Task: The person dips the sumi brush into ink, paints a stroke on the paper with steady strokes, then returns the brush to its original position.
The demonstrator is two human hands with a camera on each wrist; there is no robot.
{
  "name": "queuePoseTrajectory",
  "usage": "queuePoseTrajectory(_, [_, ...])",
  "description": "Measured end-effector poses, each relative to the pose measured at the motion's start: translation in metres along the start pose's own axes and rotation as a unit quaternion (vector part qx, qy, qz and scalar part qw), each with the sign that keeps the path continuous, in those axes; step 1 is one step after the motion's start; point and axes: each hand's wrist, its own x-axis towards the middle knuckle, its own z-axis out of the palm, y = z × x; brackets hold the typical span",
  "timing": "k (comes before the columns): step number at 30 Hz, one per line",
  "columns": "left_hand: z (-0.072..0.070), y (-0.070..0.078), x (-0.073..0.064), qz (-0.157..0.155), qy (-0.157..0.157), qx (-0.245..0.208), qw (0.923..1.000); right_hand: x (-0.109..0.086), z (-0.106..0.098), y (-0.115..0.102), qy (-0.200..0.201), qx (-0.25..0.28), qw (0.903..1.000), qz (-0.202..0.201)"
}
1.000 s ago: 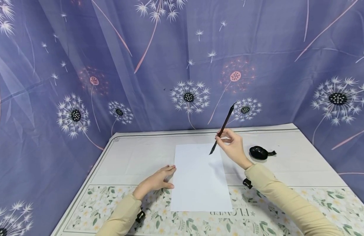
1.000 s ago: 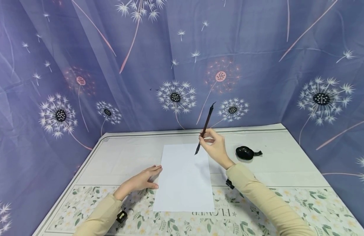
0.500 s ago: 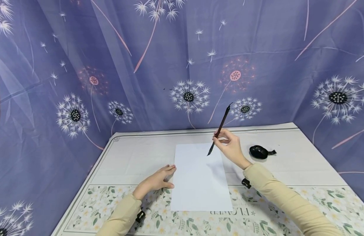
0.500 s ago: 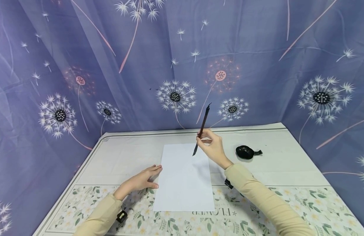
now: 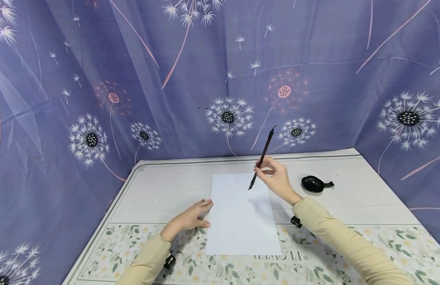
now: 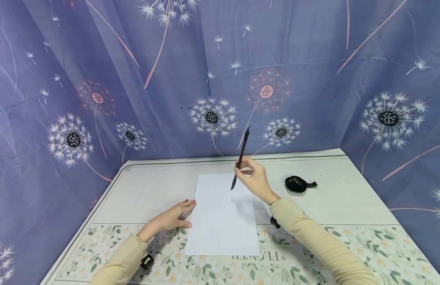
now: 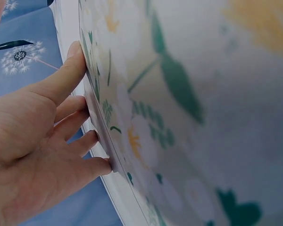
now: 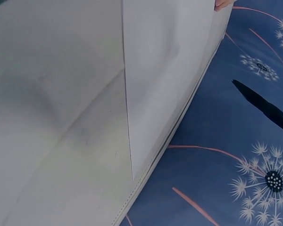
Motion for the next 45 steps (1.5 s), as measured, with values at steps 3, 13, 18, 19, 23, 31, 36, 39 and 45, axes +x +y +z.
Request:
queuePoseTrajectory(3, [0.0, 0.0, 0.0, 0.001, 0.0, 0.0, 1.0, -0.001, 0.001, 0.0, -0.002, 0.003, 1.0, 0.005])
queuePoseTrajectory(13, [0.0, 0.0, 0.0, 0.006, 0.0, -0.006, 1.0, -0.002, 0.005, 0.0, -0.019, 0.003, 0.9998, 0.01])
queuePoseTrajectory(18, [-0.001, 0.0, 0.0, 0.004, 0.0, -0.009, 1.0, -0.001, 0.006, 0.0, -0.022, -0.003, 0.9997, 0.009])
queuePoseTrajectory(19, [-0.001, 0.0, 0.0, 0.004, 0.0, -0.009, 1.0, -0.001, 0.007, -0.001, -0.021, -0.004, 0.9997, 0.008])
queuePoseTrajectory(23, [-0.001, 0.0, 0.0, 0.004, 0.0, -0.008, 1.0, -0.002, 0.008, -0.002, -0.027, -0.002, 0.9996, 0.009])
queuePoseTrajectory(31, [0.0, 0.0, -0.001, 0.006, 0.0, -0.007, 1.0, -0.004, 0.01, -0.002, -0.04, -0.005, 0.9992, 0.007])
queuePoseTrajectory(36, [-0.001, 0.0, -0.001, 0.004, 0.0, -0.006, 1.0, -0.003, 0.012, -0.004, -0.05, 0.001, 0.9987, 0.01])
queuePoseTrajectory(39, [-0.001, -0.001, 0.0, 0.006, 0.001, -0.006, 1.0, -0.003, 0.013, -0.005, -0.057, 0.002, 0.9983, 0.009])
queuePoseTrajectory(45, [0.001, -0.003, 0.0, 0.009, -0.001, -0.006, 0.9999, -0.005, 0.016, -0.005, -0.069, 0.002, 0.9976, 0.012])
